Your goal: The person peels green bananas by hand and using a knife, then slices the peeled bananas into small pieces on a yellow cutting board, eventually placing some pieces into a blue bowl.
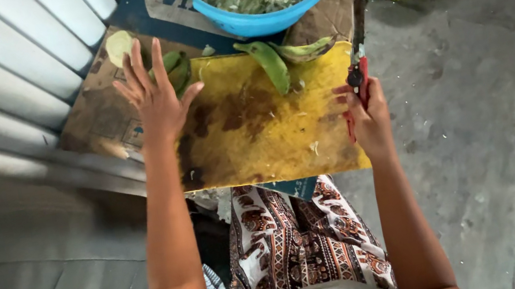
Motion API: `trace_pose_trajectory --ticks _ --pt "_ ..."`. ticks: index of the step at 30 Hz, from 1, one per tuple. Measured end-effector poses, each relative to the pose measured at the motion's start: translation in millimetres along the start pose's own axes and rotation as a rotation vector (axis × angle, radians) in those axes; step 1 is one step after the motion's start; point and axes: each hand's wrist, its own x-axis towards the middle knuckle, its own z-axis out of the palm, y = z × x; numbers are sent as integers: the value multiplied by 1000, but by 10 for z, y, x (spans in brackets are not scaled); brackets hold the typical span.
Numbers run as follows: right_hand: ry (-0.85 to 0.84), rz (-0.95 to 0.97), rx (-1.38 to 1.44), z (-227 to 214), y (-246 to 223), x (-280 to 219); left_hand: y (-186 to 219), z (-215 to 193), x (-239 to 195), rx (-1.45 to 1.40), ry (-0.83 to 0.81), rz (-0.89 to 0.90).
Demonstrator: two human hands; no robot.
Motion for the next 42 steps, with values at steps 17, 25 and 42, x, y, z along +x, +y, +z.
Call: trace_pose_trajectory --ticks 17,25,42 --pt "99 40 101 -220 -105 -225 2372 900 458 -172 -6 319" --pt "181 48 135 -408 -311 -346 2334 306 289 -1085 -444 -170" --pt "-38 -2 -59 217 -102 -283 1226 166 -361 -340 -21 200"
